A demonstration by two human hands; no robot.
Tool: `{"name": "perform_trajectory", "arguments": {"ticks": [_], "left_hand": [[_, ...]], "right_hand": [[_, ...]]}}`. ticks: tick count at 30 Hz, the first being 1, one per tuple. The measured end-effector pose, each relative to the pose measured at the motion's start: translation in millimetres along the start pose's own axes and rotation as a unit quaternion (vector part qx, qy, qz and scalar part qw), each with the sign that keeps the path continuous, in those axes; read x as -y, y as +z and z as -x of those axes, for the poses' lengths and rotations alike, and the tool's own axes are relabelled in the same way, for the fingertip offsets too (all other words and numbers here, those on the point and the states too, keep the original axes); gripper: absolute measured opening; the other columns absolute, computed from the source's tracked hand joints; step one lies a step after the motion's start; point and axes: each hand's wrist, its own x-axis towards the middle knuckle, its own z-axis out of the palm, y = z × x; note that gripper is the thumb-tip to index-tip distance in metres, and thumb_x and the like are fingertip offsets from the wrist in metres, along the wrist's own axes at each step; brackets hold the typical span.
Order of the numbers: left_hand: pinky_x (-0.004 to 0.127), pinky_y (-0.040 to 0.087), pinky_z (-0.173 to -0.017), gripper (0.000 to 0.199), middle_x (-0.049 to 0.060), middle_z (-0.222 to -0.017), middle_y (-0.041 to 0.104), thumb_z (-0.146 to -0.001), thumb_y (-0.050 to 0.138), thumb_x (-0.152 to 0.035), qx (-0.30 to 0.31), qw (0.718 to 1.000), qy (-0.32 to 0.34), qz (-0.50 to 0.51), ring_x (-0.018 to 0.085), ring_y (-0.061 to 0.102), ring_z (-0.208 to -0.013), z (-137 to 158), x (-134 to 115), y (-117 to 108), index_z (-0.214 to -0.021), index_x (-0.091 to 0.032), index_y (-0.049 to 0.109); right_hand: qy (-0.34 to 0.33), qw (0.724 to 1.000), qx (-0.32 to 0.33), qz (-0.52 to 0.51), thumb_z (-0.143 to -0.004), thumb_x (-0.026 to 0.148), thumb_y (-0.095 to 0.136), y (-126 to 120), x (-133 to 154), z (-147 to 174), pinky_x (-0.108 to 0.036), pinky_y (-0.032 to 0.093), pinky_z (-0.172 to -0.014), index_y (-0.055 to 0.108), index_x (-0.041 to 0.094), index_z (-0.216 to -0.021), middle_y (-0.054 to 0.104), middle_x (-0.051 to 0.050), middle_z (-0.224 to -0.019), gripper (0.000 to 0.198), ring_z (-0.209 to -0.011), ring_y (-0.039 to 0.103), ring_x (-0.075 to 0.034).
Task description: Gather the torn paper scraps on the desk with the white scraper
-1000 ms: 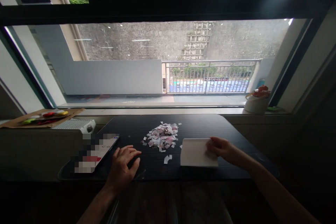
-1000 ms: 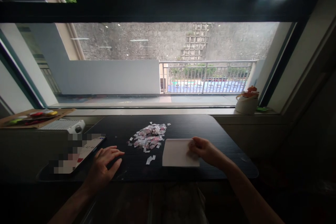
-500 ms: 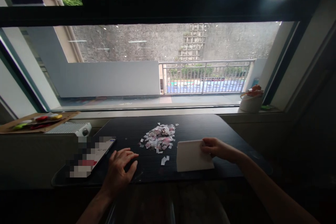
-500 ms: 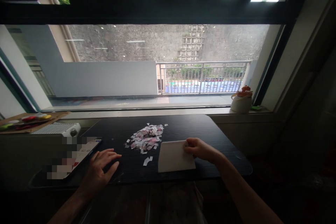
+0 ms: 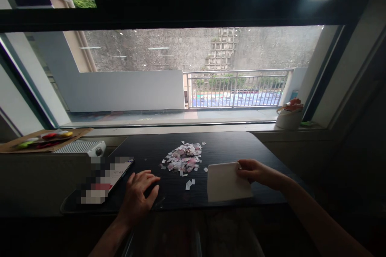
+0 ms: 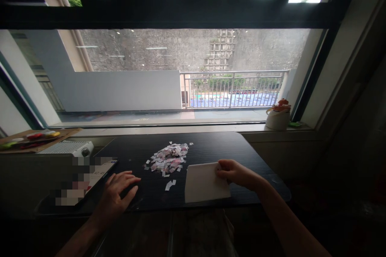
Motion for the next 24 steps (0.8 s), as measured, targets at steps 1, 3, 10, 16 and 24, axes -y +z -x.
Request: {"name": "perform_trajectory", "arguments": {"ticks": [1,3,10,16,24], "left_hand": [[0.053,0.029,-0.098,0.018,0.002,-0.092,0.068,-0.077,0.052,-0.032,-0.001,1.000,-0.002,-0.001,0.026,0.057,-0.102,0,-1,0,-0.088,-0.027,0.065],[0.053,0.029,-0.098,0.018,0.002,-0.091,0.068,-0.077,0.051,-0.031,-0.003,1.000,-0.006,-0.004,0.025,0.057,-0.102,-1,-3,0,-0.088,-0.027,0.065],[0.056,0.029,-0.098,0.019,0.003,-0.090,0.068,-0.077,0.050,-0.030,0.005,1.000,-0.010,0.001,0.026,0.057,-0.102,-1,-7,-3,-0.088,-0.026,0.065],[0.054,0.027,-0.100,0.018,0.002,-0.091,0.069,-0.077,0.051,-0.031,0.000,1.000,-0.008,0.004,0.025,0.056,-0.103,-2,-8,-3,-0.088,-0.027,0.065],[0.054,0.025,-0.100,0.019,0.002,-0.093,0.068,-0.078,0.050,-0.033,0.008,1.000,-0.008,0.002,0.026,0.055,-0.105,0,0,2,-0.089,-0.027,0.064]], "right_hand": [[-0.018,1.000,-0.019,0.001,-0.067,0.039,0.069,3,0,-3,-0.022,0.039,-0.054,0.054,0.016,-0.073,0.056,0.003,-0.067,0.028,-0.060,0.052,-0.010],[-0.067,0.996,-0.058,0.003,-0.067,0.040,0.069,14,3,-10,-0.022,0.038,-0.053,0.052,0.017,-0.070,0.052,0.005,-0.065,0.029,-0.059,0.049,-0.010],[-0.137,0.985,-0.035,0.097,-0.080,0.032,0.054,55,20,-25,-0.022,0.031,-0.050,0.047,0.018,-0.070,0.039,0.008,-0.059,0.019,-0.054,0.038,-0.008],[-0.076,0.984,-0.030,0.160,-0.080,0.034,0.053,11,16,6,-0.023,0.032,-0.051,0.050,0.017,-0.074,0.041,0.007,-0.060,0.018,-0.055,0.040,-0.009],[-0.032,0.994,-0.079,0.071,-0.063,0.047,0.067,-13,-3,3,-0.023,0.035,-0.051,0.048,0.018,-0.066,0.046,0.005,-0.061,0.035,-0.055,0.044,-0.009]]}}
